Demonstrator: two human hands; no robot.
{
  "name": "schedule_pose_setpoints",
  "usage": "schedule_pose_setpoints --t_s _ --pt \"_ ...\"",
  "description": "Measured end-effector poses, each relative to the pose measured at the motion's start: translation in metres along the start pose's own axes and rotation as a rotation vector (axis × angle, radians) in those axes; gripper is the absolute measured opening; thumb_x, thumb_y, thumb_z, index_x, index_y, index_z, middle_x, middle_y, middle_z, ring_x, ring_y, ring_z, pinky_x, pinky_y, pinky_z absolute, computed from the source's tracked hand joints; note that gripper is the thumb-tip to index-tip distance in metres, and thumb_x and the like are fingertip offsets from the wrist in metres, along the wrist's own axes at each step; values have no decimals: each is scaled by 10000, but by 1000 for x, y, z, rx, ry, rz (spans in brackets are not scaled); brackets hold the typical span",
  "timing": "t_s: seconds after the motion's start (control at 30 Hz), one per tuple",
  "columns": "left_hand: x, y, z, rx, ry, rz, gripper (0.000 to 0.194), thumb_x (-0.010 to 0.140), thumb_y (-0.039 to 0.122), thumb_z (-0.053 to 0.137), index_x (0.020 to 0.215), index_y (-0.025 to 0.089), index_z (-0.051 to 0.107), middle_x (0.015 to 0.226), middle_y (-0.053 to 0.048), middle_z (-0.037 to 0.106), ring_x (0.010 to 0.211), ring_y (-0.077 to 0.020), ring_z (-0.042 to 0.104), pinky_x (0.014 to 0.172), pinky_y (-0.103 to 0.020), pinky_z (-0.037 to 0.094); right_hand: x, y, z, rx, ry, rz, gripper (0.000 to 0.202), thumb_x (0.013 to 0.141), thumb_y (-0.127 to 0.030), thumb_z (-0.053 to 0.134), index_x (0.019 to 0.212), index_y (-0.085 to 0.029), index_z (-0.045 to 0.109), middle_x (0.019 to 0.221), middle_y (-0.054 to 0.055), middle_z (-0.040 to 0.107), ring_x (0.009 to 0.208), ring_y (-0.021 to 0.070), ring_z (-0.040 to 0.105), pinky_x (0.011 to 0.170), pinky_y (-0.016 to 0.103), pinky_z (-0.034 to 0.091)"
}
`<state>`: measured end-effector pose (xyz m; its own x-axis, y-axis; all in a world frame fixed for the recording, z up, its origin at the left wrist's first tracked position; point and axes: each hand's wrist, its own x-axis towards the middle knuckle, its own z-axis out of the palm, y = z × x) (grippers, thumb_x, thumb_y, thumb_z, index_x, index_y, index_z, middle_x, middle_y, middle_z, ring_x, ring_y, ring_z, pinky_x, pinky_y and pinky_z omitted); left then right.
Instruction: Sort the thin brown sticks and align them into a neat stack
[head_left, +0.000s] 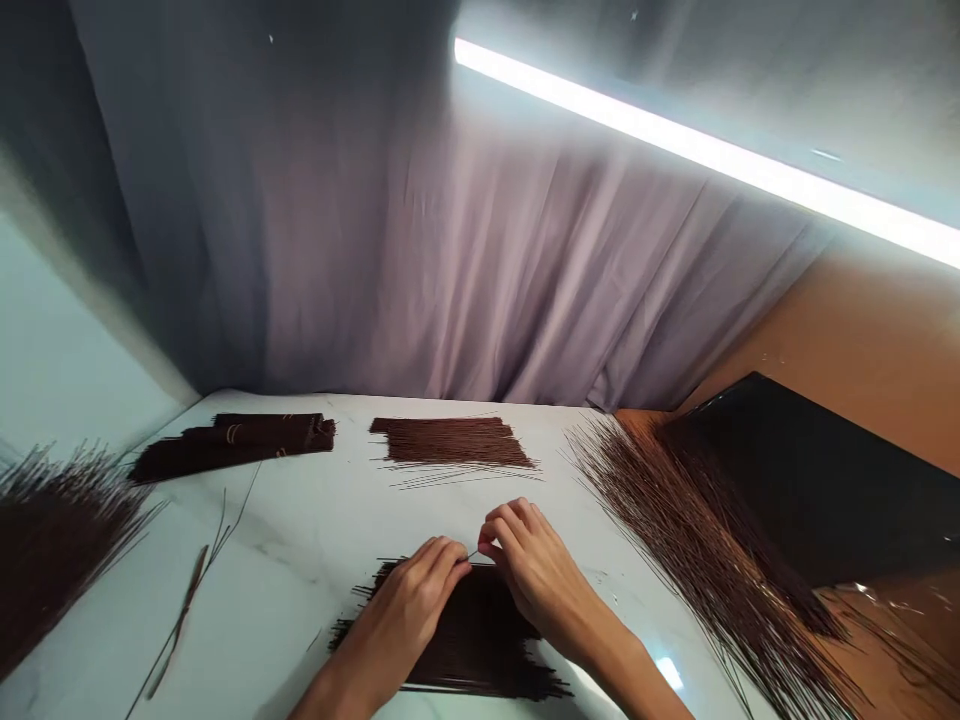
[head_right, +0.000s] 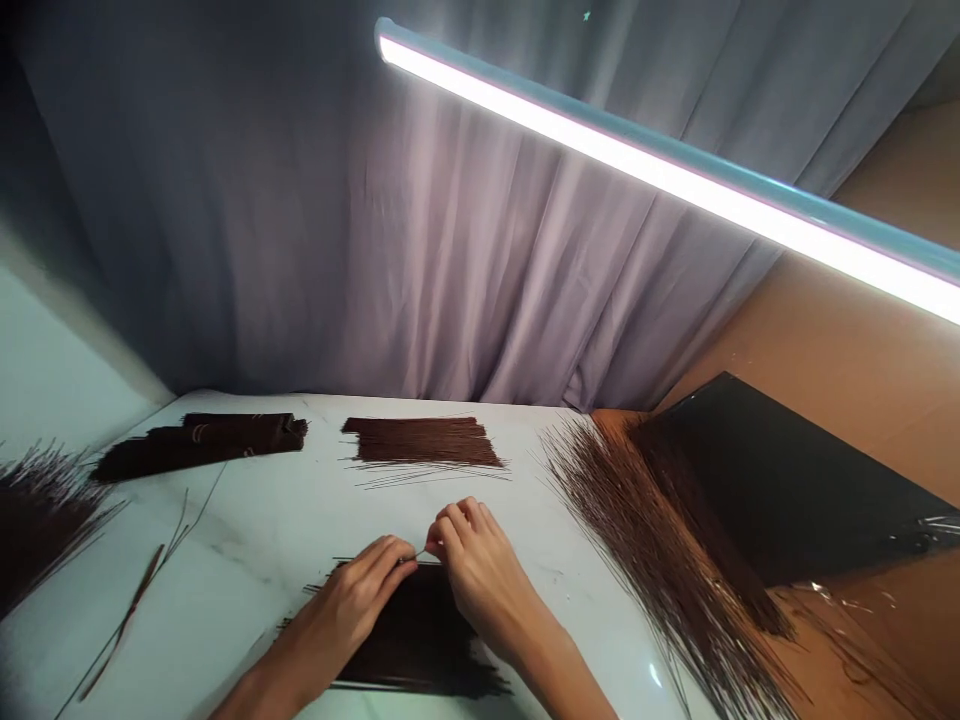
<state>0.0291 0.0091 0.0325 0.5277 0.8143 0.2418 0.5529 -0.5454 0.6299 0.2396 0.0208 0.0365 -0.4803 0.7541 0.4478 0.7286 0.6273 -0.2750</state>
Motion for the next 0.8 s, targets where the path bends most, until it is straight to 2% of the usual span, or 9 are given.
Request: schedule_pose_setpoints --t_s 0.07,0.13,0.3,0.4,0.53,0.67,0.8 --pt "-2 0 -5 -85 41 -85 199 1092 236 353 1034 290 535 961 29 636 867 -182 650 764 -305 482 9 13 1 84 103 87 130 1059 -262 453 1166 -226 516 1131 100 605 1029 267 543 888 417 463" --pt "-5 -2 -12 -130 78 -163 211 1094 294 353 972 288 526 883 43 625 801 -174 638 726 -286 470 19 34 8 115 152 174 188 1067 -266 426 1238 -217 487 1184 113 586 1077 259 538 941 420 453" --pt "-13 -16 -27 -153 90 -248 271 1097 371 325 938 281 526 820 62 629 668 -141 597 671 -243 468 39 86 41 63 -25 156 25 994 -236 571 985 -225 592 990 51 634 926 239 561 850 386 478" --pt "-14 -22 -27 -97 83 -197 253 1099 300 319 982 280 543 864 46 657 755 -154 636 734 -255 496 45 98 52 26 -93 140 83 1003 -237 553 932 -217 593 942 43 630 904 232 552 838 378 472" --pt "-15 -26 -6 135 78 7 246 1060 156 369 1092 268 586 1027 -12 690 993 -214 651 922 -368 513 45 98 55 -35 -145 84 163 1032 -223 487 898 -204 578 955 73 621 935 246 540 854 392 470" --pt "-20 -21 27 424 112 78 345 979 21 408 1226 211 555 1214 -87 661 1153 -267 618 1018 -469 488 40 96 60 -103 -149 70 120 1025 -234 528 987 -159 614 1049 77 626 1009 237 582 902 425 495" --pt "-18 -19 42 642 79 68 431 866 -67 434 1212 160 558 1108 -98 671 1043 -274 664 947 -468 542 39 94 63 -119 -155 66 190 983 -306 627 1102 -157 631 1137 54 632 1024 217 623 898 426 522"
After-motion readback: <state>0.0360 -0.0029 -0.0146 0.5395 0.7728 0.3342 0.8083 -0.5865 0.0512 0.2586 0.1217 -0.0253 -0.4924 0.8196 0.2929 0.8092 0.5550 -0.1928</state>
